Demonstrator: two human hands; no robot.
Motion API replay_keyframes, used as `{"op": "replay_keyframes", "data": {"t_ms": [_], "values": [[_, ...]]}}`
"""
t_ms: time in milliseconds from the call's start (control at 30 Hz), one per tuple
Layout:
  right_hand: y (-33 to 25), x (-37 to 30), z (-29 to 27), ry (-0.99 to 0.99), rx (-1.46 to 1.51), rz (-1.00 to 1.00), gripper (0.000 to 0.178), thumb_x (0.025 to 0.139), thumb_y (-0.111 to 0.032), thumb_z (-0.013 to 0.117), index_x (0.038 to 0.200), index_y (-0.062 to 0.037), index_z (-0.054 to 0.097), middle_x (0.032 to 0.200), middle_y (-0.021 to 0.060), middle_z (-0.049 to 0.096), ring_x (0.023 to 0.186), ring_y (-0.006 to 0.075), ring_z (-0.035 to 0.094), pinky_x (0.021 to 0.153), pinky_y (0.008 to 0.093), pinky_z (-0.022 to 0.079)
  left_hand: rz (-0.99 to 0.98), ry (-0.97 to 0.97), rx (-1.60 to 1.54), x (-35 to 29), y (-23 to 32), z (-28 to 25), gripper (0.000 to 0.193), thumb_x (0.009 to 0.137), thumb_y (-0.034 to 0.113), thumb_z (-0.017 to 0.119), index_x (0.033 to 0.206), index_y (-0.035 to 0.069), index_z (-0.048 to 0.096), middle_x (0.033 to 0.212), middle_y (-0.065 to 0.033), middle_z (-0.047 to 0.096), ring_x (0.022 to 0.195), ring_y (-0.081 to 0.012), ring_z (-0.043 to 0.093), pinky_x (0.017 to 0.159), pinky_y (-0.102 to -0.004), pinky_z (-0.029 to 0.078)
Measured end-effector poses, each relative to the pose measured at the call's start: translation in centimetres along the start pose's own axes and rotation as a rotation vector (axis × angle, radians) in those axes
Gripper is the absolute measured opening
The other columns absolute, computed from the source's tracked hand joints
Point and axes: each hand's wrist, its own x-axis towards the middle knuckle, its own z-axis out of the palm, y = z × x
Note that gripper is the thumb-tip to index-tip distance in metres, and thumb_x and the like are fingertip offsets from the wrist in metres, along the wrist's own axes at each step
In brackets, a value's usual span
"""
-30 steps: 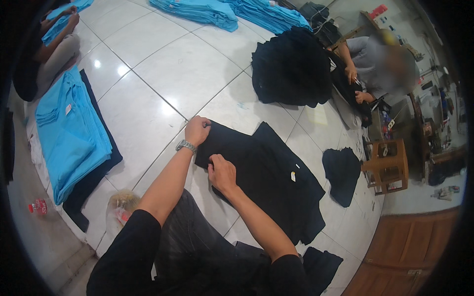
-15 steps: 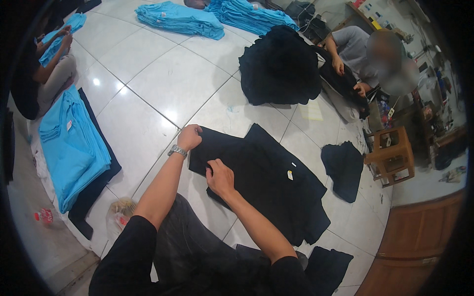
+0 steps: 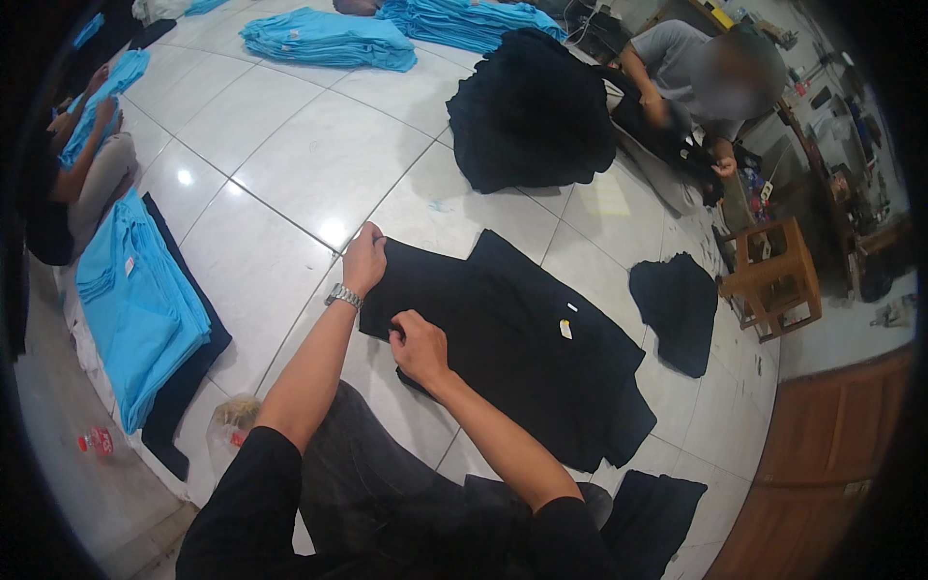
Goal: The person folds black t-shirts by hand on a tiled floor, smoothing each garment and stacking them into a pile. Other workers nearby fold light blue shirts in the same room.
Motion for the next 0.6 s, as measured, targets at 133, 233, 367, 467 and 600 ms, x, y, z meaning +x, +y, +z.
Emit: {"op": "replay_keyframes", "data": {"t_ms": [133, 233, 367, 467, 600], "values": [[-0.3, -0.4, 0.0, 0.011, -0.007, -0.021, 0.013, 0.087, -0.007, 0.073, 0.097, -0.0015, 0.067, 0.085, 0.0126, 0.071, 0.068, 0.0257, 0.071, 0.062, 0.0376, 0.055, -0.042, -0.027, -0.119, 0.3, 2.0, 0.0, 0.016, 0.102, 0.015, 0.062, 0.106, 0.001, 0.055, 0.078, -0.0238, 0.067, 0.077, -0.0438, 0.067, 0.07, -0.0499, 0.052], [0.2, -1.1, -1.2, -0.006, 0.087, 0.198, 0.015, 0.086, -0.004, 0.071, 0.099, 0.0007, 0.064, 0.083, 0.0118, 0.071, 0.069, 0.0207, 0.072, 0.061, 0.0358, 0.055, -0.113, -0.059, -0.263, -0.3, 4.9, 0.0, 0.015, 0.103, 0.015, 0.061, 0.106, 0.002, 0.056, 0.074, -0.0205, 0.066, 0.069, -0.0371, 0.066, 0.065, -0.0459, 0.05], [2.5, -3.5, -4.8, 0.1, 0.496, 0.406, 0.021, 0.084, 0.007, 0.06, 0.105, 0.0061, 0.058, 0.089, 0.0122, 0.07, 0.077, 0.0201, 0.074, 0.066, 0.0308, 0.061, -0.218, -0.362, -0.677, -3.9, 10.7, 1.7, 0.02, 0.105, 0.023, 0.064, 0.109, 0.004, 0.058, 0.07, -0.0042, 0.059, 0.061, -0.0152, 0.059, 0.054, -0.034, 0.052], [4.6, -6.9, -8.0, 0.096, 0.729, 0.688, 0.021, 0.086, -0.001, 0.063, 0.106, 0.0065, 0.06, 0.097, 0.018, 0.074, 0.08, 0.0242, 0.076, 0.063, 0.0334, 0.061, -0.275, -0.789, -1.075, -6.8, 12.9, 3.1, 0.023, 0.107, 0.025, 0.062, 0.117, 0.004, 0.059, 0.102, -0.0089, 0.069, 0.08, -0.0193, 0.071, 0.072, -0.0355, 0.062], [6.8, -9.8, -10.0, -0.094, 0.762, 1.082, 0.017, 0.093, -0.009, 0.061, 0.105, 0.0018, 0.057, 0.099, 0.022, 0.075, 0.077, 0.0271, 0.077, 0.063, 0.0343, 0.061, 0.168, -0.571, -0.267, -7.7, 10.7, 4.3, 0.021, 0.104, 0.014, 0.062, 0.121, 0.001, 0.06, 0.139, -0.0188, 0.065, 0.101, -0.0345, 0.073, 0.088, -0.0437, 0.059]]}}
